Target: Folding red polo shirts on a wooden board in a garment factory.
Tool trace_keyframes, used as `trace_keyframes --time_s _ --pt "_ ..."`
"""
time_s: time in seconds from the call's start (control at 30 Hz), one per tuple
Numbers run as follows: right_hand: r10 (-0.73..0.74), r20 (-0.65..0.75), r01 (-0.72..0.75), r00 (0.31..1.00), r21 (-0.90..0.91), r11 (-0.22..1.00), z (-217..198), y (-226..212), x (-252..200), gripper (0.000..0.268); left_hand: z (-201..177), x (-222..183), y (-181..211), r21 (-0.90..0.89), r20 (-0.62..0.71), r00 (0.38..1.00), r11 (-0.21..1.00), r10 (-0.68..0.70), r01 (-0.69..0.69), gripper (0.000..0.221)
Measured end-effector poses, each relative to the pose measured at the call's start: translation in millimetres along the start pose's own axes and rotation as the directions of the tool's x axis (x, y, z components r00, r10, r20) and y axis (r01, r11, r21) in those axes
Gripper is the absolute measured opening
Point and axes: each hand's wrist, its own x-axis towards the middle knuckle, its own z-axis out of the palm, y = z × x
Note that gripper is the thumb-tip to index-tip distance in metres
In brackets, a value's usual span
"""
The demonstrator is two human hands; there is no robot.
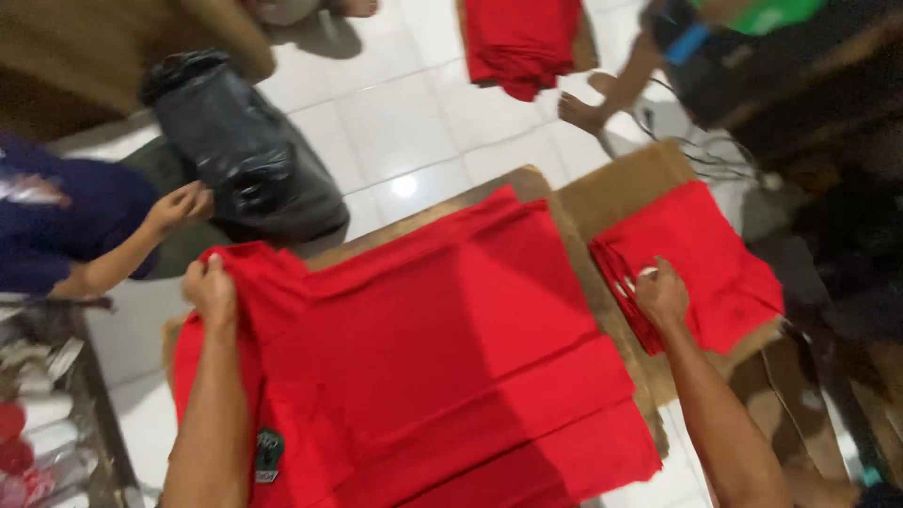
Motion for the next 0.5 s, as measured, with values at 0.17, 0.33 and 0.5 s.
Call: trace_keyframes --time_s 0.17,0.33,0.5 --pt "-0.573 0.055 0.544 0.817 0.252 0.800 -37 -219 -1 0.054 -54 -18 60 -0.041 0.113 0.991 0.996 -0.072 0.077 0.037" --pt "-0.875 -0.065 0.864 0.479 0.211 0.458 -46 -440 122 0.100 -95 -22 114 -0.041 0.225 0.974 0.999 -0.012 0.022 0.026" --pt "-0.602 0.287 0.565 0.745 0.207 0.798 -114 -552 103 0.032 -100 -11 118 -0.104 0.245 0.968 0.991 -0.056 0.083 0.020"
